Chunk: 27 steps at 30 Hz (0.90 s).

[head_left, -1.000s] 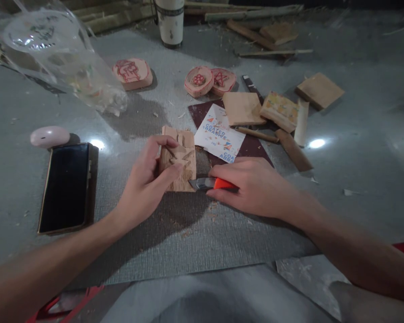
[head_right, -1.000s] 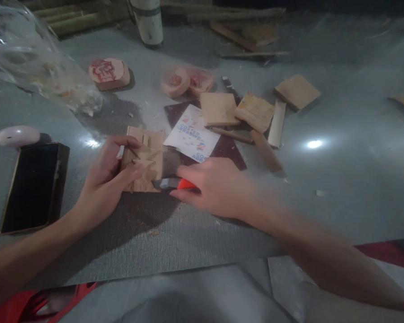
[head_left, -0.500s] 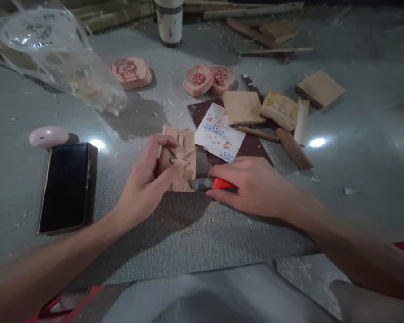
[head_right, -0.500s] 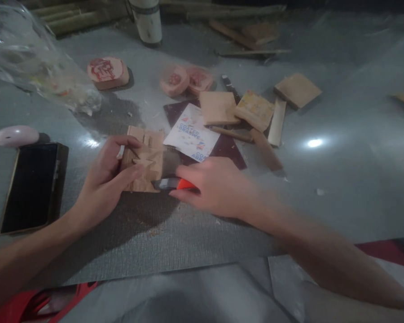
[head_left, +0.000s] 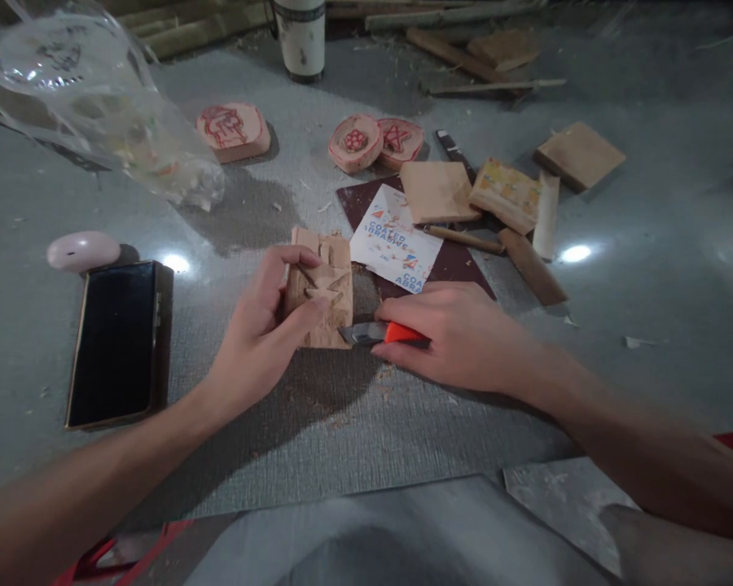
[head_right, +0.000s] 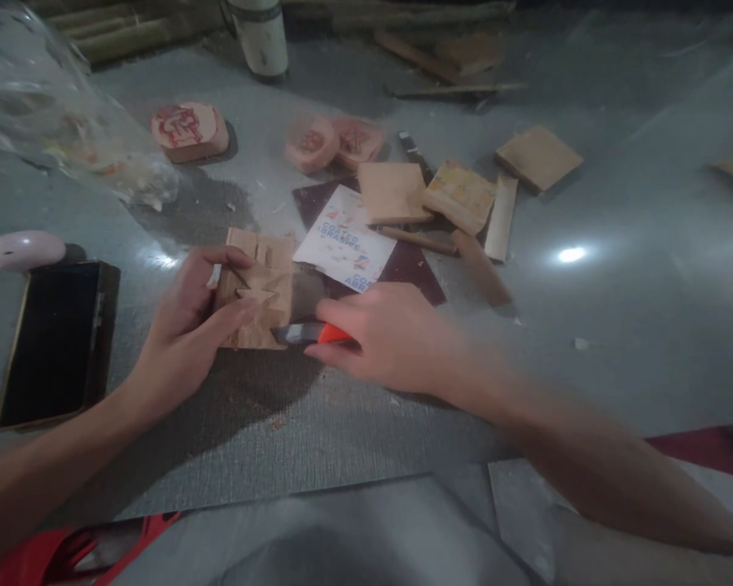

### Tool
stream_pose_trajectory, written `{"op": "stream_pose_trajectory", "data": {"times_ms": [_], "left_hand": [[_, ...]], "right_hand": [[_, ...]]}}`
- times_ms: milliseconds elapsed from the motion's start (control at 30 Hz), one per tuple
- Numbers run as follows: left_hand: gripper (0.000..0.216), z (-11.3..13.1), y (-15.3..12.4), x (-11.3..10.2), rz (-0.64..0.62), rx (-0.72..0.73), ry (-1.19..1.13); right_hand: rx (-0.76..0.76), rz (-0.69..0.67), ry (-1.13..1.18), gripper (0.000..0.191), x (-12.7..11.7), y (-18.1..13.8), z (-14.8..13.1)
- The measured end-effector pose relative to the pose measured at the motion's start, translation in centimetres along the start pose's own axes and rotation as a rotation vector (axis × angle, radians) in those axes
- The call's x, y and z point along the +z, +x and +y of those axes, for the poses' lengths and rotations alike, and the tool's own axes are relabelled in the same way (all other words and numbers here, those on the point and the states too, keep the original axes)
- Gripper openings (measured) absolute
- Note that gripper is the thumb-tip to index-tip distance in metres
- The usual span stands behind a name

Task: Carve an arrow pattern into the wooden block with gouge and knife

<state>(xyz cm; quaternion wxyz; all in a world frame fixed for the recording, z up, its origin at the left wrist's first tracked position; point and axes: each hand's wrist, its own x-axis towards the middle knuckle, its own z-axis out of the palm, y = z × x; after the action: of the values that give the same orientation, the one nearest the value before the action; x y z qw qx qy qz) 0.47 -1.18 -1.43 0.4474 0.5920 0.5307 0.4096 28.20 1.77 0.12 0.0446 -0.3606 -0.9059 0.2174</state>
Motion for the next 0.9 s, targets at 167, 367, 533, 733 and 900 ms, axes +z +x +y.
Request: {"op": "stream_pose_trajectory", "data": {"times_ms": [167, 367, 533, 733, 900], "left_hand": [[0.024, 0.19, 0.06, 0.04, 0.015, 0.022, 0.003], [0.026, 0.11, 0.11, -0.02, -0.004, -0.002, -0.015], [0.026, 0.05, 0.08, -0.06, -0.003, -0.005, -0.014], [0.026, 0.32, 0.11, -0.02, 0.001, -0.003, 0.015], [0.025, 0.50, 0.21, 0.05, 0.015, 0.034, 0.041]], "right_hand": [[-0.009, -0.002, 0.003, 0.038, -0.08, 0.09, -0.07], [-0.018, 0.009, -0.017, 0.038, -0.03, 0.12, -0.13], [-0.017, 0.008, -0.009, 0.037, 0.03, 0.06, -0.08], [-0.008, 0.005, -0.007, 0.036, 0.04, 0.11, -0.09], [-0.021, 0.006, -0.019, 0.035, -0.02, 0.07, -0.15]]}}
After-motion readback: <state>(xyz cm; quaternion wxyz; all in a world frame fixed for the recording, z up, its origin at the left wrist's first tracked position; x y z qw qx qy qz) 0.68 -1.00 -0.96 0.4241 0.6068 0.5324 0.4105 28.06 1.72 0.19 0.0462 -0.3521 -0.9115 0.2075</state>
